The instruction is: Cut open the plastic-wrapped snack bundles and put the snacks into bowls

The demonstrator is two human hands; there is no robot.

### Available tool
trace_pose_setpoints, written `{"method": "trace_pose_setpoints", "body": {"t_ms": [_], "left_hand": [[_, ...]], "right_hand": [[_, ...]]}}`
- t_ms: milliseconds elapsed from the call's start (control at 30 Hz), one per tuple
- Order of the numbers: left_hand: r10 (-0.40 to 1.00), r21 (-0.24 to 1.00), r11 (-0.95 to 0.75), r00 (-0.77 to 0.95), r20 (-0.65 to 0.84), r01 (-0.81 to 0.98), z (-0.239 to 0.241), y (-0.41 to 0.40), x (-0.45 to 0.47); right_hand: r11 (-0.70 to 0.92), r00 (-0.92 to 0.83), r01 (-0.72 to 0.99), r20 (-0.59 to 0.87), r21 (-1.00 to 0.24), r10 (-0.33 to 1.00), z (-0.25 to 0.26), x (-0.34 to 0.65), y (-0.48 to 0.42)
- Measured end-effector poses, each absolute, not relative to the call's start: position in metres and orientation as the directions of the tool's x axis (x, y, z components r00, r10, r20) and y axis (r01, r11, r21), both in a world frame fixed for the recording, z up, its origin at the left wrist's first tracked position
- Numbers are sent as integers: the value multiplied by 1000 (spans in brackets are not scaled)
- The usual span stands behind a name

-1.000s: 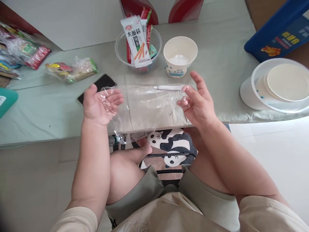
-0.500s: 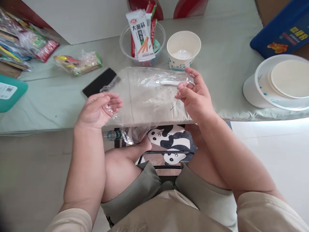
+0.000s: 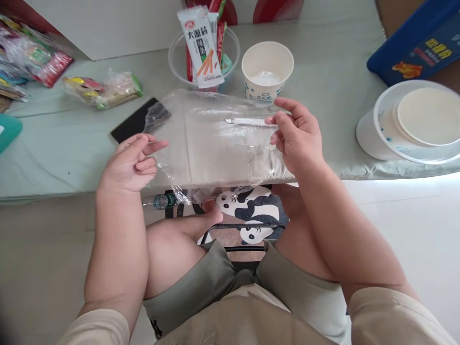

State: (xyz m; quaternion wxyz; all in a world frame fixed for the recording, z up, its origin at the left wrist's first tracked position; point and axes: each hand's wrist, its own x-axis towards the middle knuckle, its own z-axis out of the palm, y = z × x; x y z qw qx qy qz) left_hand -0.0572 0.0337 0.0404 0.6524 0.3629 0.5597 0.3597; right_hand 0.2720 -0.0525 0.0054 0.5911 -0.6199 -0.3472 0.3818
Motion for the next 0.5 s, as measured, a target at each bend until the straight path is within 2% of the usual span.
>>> {"method": "trace_pose_setpoints", "body": {"t_ms": [100,200,300,500], "left_hand": [[867,867,496,80,-491,-54,47,36,-50],[892,892,450,68,-447,-40,60,38,-40],[930,932,362,83,-359,-26,72,40,-31],[984,987,150,110,-144,-53,73,49,-32]], "right_hand": [[-120,442,85,-71,-989,894,10,272,-50],[-127,484,69,-78,-990,871,20,267,-41],[-80,552,29,-51,-996,832,28,263,-27],[-17,533,52,13,-998,846,28,271,-12]]}}
